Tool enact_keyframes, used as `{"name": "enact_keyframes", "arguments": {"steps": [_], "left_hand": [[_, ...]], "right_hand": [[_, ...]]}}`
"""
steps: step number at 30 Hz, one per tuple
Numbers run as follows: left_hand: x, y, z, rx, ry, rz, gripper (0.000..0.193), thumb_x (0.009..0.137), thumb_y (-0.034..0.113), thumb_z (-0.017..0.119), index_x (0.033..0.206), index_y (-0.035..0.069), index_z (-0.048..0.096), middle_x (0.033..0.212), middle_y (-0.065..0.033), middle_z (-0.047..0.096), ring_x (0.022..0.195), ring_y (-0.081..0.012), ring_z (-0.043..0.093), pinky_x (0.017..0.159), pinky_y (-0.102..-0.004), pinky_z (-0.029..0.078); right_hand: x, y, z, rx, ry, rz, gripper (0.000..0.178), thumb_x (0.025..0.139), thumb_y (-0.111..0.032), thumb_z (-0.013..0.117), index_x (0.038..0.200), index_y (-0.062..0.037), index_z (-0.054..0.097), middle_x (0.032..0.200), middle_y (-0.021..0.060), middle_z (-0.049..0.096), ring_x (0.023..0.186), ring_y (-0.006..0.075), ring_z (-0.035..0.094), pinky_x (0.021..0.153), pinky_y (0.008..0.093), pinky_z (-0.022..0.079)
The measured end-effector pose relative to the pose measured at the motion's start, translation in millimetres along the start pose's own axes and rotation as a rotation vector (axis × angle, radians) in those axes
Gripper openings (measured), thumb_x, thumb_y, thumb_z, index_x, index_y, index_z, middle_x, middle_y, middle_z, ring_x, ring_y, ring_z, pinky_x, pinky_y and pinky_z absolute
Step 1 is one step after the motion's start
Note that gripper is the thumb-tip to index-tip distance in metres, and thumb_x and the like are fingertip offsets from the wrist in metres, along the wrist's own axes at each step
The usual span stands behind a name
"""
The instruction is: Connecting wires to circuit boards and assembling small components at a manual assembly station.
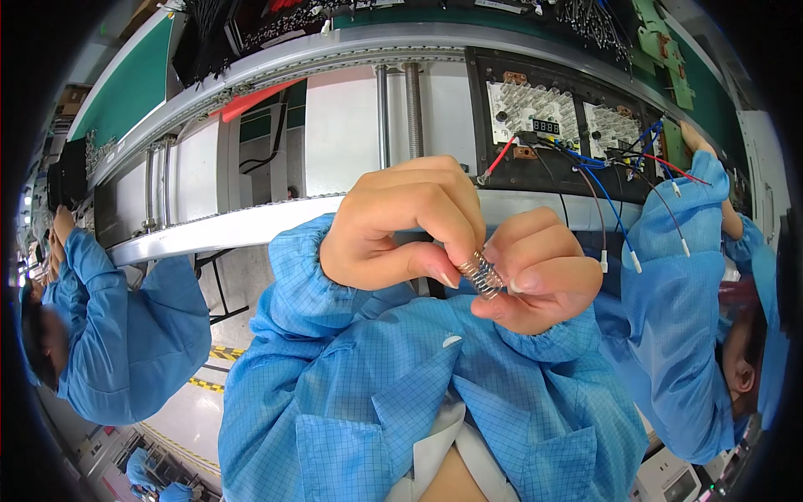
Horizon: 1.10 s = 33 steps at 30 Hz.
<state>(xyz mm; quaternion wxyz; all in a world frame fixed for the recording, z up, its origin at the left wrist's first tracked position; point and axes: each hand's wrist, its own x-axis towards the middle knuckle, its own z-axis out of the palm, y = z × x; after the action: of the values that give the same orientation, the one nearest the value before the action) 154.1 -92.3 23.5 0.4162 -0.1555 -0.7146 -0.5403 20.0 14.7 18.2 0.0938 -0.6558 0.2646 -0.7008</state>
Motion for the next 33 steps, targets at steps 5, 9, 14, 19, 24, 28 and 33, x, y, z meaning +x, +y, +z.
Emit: {"name": "enact_keyframes", "arguments": {"steps": [5, 9, 14, 19, 24, 28, 33], "left_hand": [[-0.1, -1.5, -4.0, -0.029, -0.026, 0.063, 0.028, 0.092, 0.032, 0.055, 0.076, 0.01, 0.057, 0.073, -0.005, 0.062, 0.064, -0.0193, 0.055, 0.062, -0.0336, 0.046], [7.9, -0.6, -4.9, -0.119, -0.037, 0.026, 0.027, 0.09, 0.027, 0.054, 0.071, 0.009, 0.057, 0.07, -0.0059, 0.063, 0.062, -0.0199, 0.053, 0.058, -0.0319, 0.044], [5.0, -7.7, -7.0, -0.176, -0.048, 0.065, 0.022, 0.085, 0.027, 0.063, 0.073, 0.009, 0.057, 0.072, -0.0061, 0.063, 0.065, -0.0198, 0.054, 0.059, -0.0318, 0.043], [3.8, -14.5, -2.7, -0.208, -0.061, 0.081, 0.022, 0.076, 0.023, 0.074, 0.076, 0.009, 0.057, 0.075, -0.0063, 0.064, 0.068, -0.0196, 0.054, 0.061, -0.0312, 0.042], [3.8, -19.8, 0.3, -0.215, -0.043, 0.102, 0.026, 0.069, 0.019, 0.08, 0.078, 0.009, 0.058, 0.077, -0.0065, 0.065, 0.069, -0.0192, 0.055, 0.063, -0.0315, 0.042], [3.3, -18.7, 0.1, -0.196, -0.049, 0.103, 0.028, 0.067, 0.019, 0.081, 0.079, 0.009, 0.057, 0.077, -0.0063, 0.065, 0.069, -0.019, 0.055, 0.064, -0.0324, 0.042], [-0.3, -18.2, -2.8, -0.167, -0.062, 0.104, 0.033, 0.066, 0.02, 0.084, 0.08, 0.011, 0.055, 0.08, -0.0078, 0.066, 0.071, -0.0198, 0.057, 0.066, -0.0348, 0.044]], "right_hand": [[-6.0, 2.4, 4.8, 0.024, -0.011, -0.019, 0.042, 0.06, -0.013, 0.085, 0.089, -0.0061, 0.056, 0.073, 0.0057, 0.061, 0.061, 0.02, 0.057, 0.051, 0.0271, 0.045], [-7.8, 0.7, 3.7, 0.002, -0.047, -0.013, 0.041, 0.061, -0.013, 0.085, 0.09, -0.006, 0.056, 0.074, 0.0055, 0.061, 0.063, 0.0206, 0.057, 0.052, 0.0274, 0.046], [-8.6, 0.4, 4.2, -0.025, -0.054, 0.037, 0.04, 0.061, -0.009, 0.084, 0.09, -0.006, 0.057, 0.076, 0.0058, 0.061, 0.066, 0.0207, 0.057, 0.055, 0.0279, 0.047], [-5.2, -2.0, 6.3, -0.08, -0.039, 0.052, 0.038, 0.059, -0.005, 0.083, 0.088, -0.0062, 0.059, 0.077, 0.0058, 0.061, 0.067, 0.0207, 0.057, 0.057, 0.028, 0.047], [-7.0, -0.7, 5.5, -0.08, 0.0, 0.036, 0.038, 0.058, -0.001, 0.082, 0.087, -0.0065, 0.059, 0.078, 0.0059, 0.061, 0.066, 0.0208, 0.057, 0.057, 0.0276, 0.046], [-6.9, -2.7, 4.5, -0.101, 0.0, 0.055, 0.037, 0.058, -0.001, 0.082, 0.087, -0.0063, 0.06, 0.078, 0.0057, 0.061, 0.067, 0.0207, 0.057, 0.056, 0.0272, 0.046], [-8.6, -1.6, 4.8, -0.108, -0.011, 0.061, 0.032, 0.059, -0.001, 0.081, 0.085, -0.0059, 0.062, 0.077, 0.0057, 0.06, 0.067, 0.0204, 0.057, 0.056, 0.0271, 0.046]]}}
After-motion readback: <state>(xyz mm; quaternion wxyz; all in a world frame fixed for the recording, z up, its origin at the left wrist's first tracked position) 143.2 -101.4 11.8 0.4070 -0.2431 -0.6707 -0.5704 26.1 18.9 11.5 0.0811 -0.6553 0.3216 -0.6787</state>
